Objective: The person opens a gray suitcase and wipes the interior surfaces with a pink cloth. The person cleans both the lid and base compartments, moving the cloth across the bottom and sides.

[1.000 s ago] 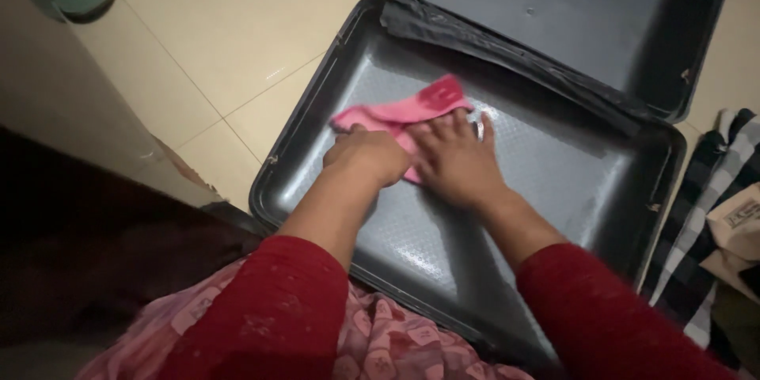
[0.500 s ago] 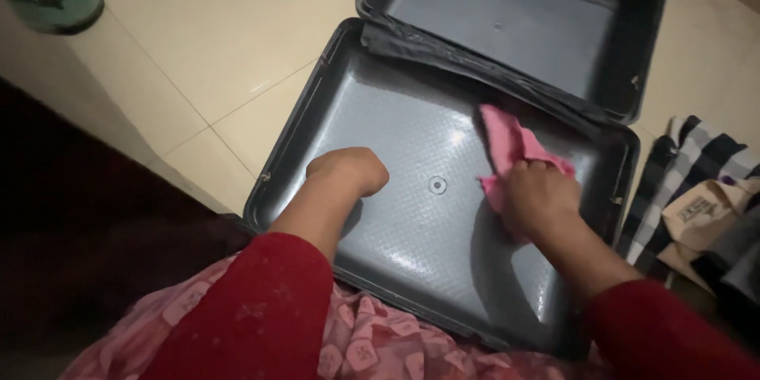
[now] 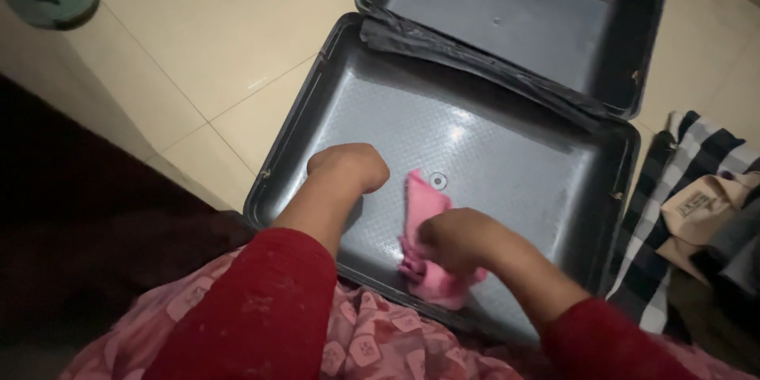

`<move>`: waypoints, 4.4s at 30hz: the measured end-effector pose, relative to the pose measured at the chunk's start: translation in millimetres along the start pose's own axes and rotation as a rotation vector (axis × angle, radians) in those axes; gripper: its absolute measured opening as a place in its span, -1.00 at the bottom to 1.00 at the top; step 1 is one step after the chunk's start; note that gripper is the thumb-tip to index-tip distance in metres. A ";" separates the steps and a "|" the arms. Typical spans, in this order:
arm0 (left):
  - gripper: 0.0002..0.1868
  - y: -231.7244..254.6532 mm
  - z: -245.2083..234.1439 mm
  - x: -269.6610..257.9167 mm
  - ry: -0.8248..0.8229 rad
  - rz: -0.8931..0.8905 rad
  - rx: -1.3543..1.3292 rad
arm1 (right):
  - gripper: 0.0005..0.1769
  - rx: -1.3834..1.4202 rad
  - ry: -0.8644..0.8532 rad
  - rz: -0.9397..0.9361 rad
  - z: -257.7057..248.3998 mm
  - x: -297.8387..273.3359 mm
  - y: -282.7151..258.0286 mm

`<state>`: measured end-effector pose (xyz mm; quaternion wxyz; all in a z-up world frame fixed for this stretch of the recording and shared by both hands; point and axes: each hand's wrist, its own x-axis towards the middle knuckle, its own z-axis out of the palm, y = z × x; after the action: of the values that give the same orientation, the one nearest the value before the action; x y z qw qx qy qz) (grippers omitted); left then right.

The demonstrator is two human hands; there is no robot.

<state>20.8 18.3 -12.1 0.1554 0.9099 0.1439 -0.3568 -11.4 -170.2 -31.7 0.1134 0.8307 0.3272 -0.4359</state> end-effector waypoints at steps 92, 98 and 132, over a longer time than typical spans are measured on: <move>0.08 2.5 45.6 13.7 0.346 0.147 0.434 | -0.77 0.151 0.981 0.177 24.9 -45.4 65.5; -0.27 5.3 46.3 16.5 0.446 0.215 0.392 | -0.78 0.398 1.044 -0.171 19.6 -41.9 22.8; -0.30 14.2 58.2 -65.9 0.252 0.318 -0.026 | -0.72 0.196 1.339 -0.057 28.6 -64.8 30.9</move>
<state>-55.5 -27.0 -4.4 0.2024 0.9564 0.0212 -0.2092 -36.4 -236.0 0.1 -0.2010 0.9191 0.3077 0.1422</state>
